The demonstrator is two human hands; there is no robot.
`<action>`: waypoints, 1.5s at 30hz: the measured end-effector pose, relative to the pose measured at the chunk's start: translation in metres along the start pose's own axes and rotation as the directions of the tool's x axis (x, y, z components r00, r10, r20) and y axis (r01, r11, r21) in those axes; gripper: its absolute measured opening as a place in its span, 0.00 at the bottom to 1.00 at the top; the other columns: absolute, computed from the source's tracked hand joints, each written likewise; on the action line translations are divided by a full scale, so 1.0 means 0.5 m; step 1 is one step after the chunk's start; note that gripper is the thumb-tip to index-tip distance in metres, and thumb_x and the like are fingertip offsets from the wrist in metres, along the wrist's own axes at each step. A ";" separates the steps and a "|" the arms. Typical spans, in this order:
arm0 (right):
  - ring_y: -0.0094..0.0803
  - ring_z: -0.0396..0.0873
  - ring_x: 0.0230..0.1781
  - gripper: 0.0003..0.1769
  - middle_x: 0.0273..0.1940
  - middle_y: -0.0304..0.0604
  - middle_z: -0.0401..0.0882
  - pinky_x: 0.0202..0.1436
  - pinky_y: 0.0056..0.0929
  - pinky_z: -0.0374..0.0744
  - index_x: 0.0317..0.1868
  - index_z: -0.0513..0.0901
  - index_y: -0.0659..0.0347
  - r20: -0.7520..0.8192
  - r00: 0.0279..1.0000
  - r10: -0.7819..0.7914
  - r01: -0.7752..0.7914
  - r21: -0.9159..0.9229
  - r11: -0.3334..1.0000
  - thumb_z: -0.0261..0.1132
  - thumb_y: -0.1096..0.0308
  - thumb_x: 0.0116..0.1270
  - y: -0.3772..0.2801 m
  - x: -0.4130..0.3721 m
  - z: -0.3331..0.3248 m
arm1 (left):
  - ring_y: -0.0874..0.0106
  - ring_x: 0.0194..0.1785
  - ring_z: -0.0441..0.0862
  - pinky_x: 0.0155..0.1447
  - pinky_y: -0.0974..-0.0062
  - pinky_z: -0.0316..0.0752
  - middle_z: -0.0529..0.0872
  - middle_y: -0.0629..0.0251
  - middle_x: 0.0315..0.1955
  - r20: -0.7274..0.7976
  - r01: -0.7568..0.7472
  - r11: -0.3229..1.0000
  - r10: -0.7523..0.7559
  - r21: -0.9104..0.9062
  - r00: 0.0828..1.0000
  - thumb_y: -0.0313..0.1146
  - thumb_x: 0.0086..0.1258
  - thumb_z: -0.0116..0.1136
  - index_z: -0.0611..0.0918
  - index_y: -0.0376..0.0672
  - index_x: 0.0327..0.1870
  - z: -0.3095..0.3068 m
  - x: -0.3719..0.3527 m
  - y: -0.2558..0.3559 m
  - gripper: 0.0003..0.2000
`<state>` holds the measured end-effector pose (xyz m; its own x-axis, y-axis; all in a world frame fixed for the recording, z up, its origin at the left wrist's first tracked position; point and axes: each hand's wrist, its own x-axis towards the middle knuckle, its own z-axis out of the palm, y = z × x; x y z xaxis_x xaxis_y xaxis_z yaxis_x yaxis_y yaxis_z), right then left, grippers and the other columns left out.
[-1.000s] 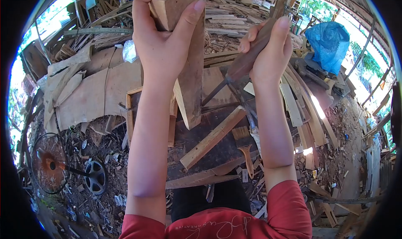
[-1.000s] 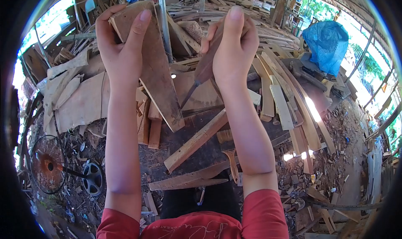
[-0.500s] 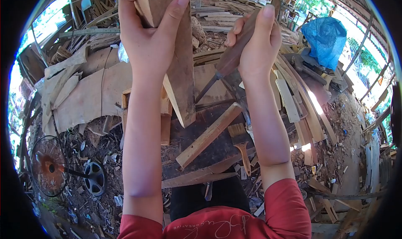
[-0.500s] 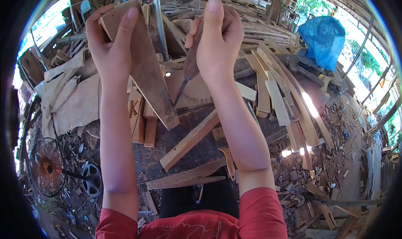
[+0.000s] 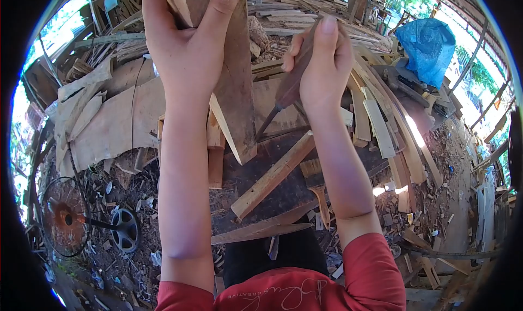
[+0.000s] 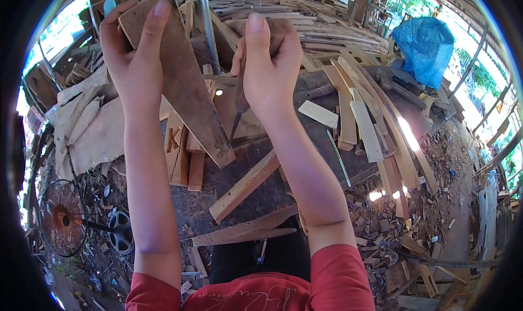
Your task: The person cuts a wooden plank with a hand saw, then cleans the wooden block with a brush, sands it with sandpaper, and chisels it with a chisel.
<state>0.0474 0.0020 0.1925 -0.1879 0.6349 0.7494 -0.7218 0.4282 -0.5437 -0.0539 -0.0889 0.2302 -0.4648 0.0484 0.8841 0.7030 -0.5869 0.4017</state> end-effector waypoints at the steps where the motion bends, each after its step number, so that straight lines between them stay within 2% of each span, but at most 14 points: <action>1: 0.22 0.68 0.12 0.20 0.17 0.38 0.69 0.15 0.19 0.66 0.35 0.66 0.64 0.002 1.000 0.001 -0.001 0.001 1.000 0.56 0.53 0.68 0.006 -0.004 -0.006 | 0.79 0.41 0.77 0.43 0.83 0.72 0.78 0.65 0.39 -0.002 0.000 1.000 0.000 0.002 1.000 0.38 0.58 0.67 0.72 0.40 0.48 -0.001 -0.001 -0.001 0.21; 3: 0.23 0.68 0.12 0.21 0.18 0.38 0.70 0.15 0.20 0.66 0.34 0.66 0.63 -0.061 0.998 0.020 -0.017 0.046 0.999 0.55 0.52 0.68 0.020 -0.009 -0.023 | 0.79 0.42 0.77 0.44 0.83 0.72 0.79 0.64 0.39 0.009 0.015 1.000 -0.015 0.018 1.000 0.38 0.58 0.67 0.72 0.40 0.48 -0.002 -0.001 -0.003 0.21; 8: 0.25 0.69 0.12 0.21 0.18 0.40 0.70 0.16 0.21 0.67 0.34 0.66 0.63 -0.029 0.997 0.068 -0.066 0.064 0.996 0.55 0.50 0.68 0.005 0.007 -0.037 | 0.78 0.42 0.76 0.46 0.82 0.71 0.79 0.64 0.39 -0.009 0.000 1.000 0.000 0.003 1.000 0.38 0.58 0.67 0.72 0.40 0.48 0.002 0.001 -0.003 0.21; 11: 0.29 0.69 0.14 0.25 0.20 0.42 0.70 0.19 0.25 0.69 0.31 0.67 0.63 -0.029 0.999 0.022 -0.023 -0.029 0.999 0.48 0.45 0.69 -0.009 0.012 -0.028 | 0.78 0.42 0.76 0.47 0.82 0.71 0.79 0.64 0.39 -0.017 0.010 1.000 -0.009 0.020 1.000 0.38 0.58 0.67 0.72 0.40 0.48 0.002 0.000 -0.001 0.21; 14: 0.28 0.69 0.13 0.24 0.19 0.42 0.69 0.18 0.25 0.69 0.32 0.67 0.62 -0.019 0.999 0.037 -0.037 0.002 0.999 0.50 0.46 0.69 0.007 -0.004 -0.020 | 0.78 0.42 0.76 0.47 0.82 0.70 0.79 0.65 0.39 -0.018 0.000 1.000 0.000 0.019 1.000 0.38 0.58 0.67 0.72 0.40 0.48 0.001 0.001 -0.004 0.21; 16: 0.26 0.70 0.13 0.22 0.19 0.42 0.69 0.17 0.24 0.69 0.31 0.67 0.62 0.054 0.986 0.160 -0.153 -0.108 0.982 0.51 0.49 0.69 0.047 -0.033 -0.023 | 0.78 0.42 0.76 0.47 0.82 0.70 0.79 0.65 0.39 -0.014 -0.007 1.000 0.007 0.005 1.000 0.39 0.58 0.67 0.72 0.40 0.48 0.001 -0.001 -0.003 0.21; 18: 0.25 0.70 0.14 0.21 0.19 0.41 0.70 0.17 0.23 0.69 0.30 0.66 0.62 0.064 0.988 0.142 -0.138 -0.063 0.988 0.51 0.51 0.70 0.064 -0.044 -0.024 | 0.78 0.42 0.76 0.47 0.82 0.70 0.79 0.64 0.39 -0.016 -0.003 0.999 0.004 0.034 1.000 0.39 0.58 0.67 0.72 0.40 0.48 0.002 -0.001 0.001 0.21; 20: 0.26 0.70 0.14 0.21 0.19 0.41 0.70 0.17 0.23 0.68 0.29 0.66 0.62 -0.007 0.989 0.147 -0.147 -0.011 0.989 0.50 0.51 0.70 0.054 -0.037 -0.022 | 0.78 0.42 0.76 0.47 0.82 0.71 0.79 0.64 0.39 -0.006 -0.025 0.999 0.025 0.042 1.000 0.40 0.58 0.67 0.72 0.40 0.48 -0.001 0.005 -0.006 0.22; 22: 0.26 0.70 0.13 0.22 0.19 0.42 0.70 0.17 0.23 0.69 0.30 0.66 0.62 0.002 0.992 0.123 -0.123 -0.042 0.992 0.49 0.50 0.71 0.031 -0.019 -0.027 | 0.78 0.42 0.77 0.47 0.81 0.71 0.79 0.64 0.39 0.005 -0.034 0.998 0.034 0.056 0.999 0.40 0.58 0.67 0.72 0.40 0.48 -0.006 0.003 -0.011 0.22; 24: 0.22 0.68 0.12 0.21 0.18 0.39 0.70 0.15 0.20 0.67 0.35 0.67 0.63 0.007 0.996 0.085 -0.085 0.056 0.995 0.56 0.51 0.67 0.014 -0.005 -0.027 | 0.77 0.42 0.77 0.47 0.81 0.71 0.79 0.64 0.39 -0.011 0.009 1.000 -0.009 0.030 1.000 0.40 0.58 0.67 0.72 0.40 0.48 -0.003 0.004 -0.009 0.22; 25: 0.23 0.68 0.11 0.23 0.19 0.40 0.70 0.15 0.20 0.67 0.34 0.67 0.64 0.008 0.998 0.068 -0.068 0.028 0.997 0.56 0.49 0.67 0.006 -0.002 -0.024 | 0.77 0.42 0.77 0.47 0.81 0.71 0.79 0.64 0.39 -0.012 0.013 0.999 -0.012 0.030 1.000 0.40 0.58 0.67 0.72 0.40 0.48 -0.001 0.004 -0.007 0.22; 29: 0.23 0.68 0.12 0.22 0.19 0.40 0.70 0.16 0.21 0.68 0.35 0.68 0.64 0.005 0.998 0.059 -0.059 0.036 0.998 0.56 0.49 0.67 0.013 -0.003 -0.022 | 0.77 0.42 0.77 0.47 0.81 0.72 0.79 0.64 0.39 -0.021 0.014 1.000 -0.014 0.004 1.000 0.40 0.58 0.67 0.72 0.40 0.47 -0.004 0.004 -0.011 0.22; 35: 0.21 0.68 0.14 0.19 0.21 0.39 0.70 0.17 0.20 0.69 0.38 0.67 0.64 0.050 0.988 0.145 -0.148 0.064 0.987 0.54 0.53 0.69 0.053 -0.035 -0.031 | 0.77 0.42 0.77 0.48 0.80 0.71 0.79 0.63 0.39 -0.025 -0.033 0.997 0.035 0.066 0.999 0.43 0.56 0.68 0.73 0.40 0.47 -0.006 0.004 -0.017 0.23; 45: 0.21 0.68 0.14 0.19 0.21 0.40 0.70 0.17 0.20 0.69 0.37 0.67 0.64 0.029 0.993 0.111 -0.113 0.061 0.992 0.55 0.53 0.69 0.069 -0.037 -0.042 | 0.76 0.43 0.76 0.49 0.79 0.69 0.79 0.64 0.39 -0.027 -0.047 0.994 0.050 0.094 0.998 0.46 0.56 0.67 0.74 0.41 0.47 -0.006 0.002 -0.017 0.24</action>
<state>0.0401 0.0184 0.1518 -0.2865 0.6593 0.6952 -0.7354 0.3138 -0.6007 -0.0621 -0.0863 0.2272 -0.4435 -0.0027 0.8963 0.7716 -0.5100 0.3803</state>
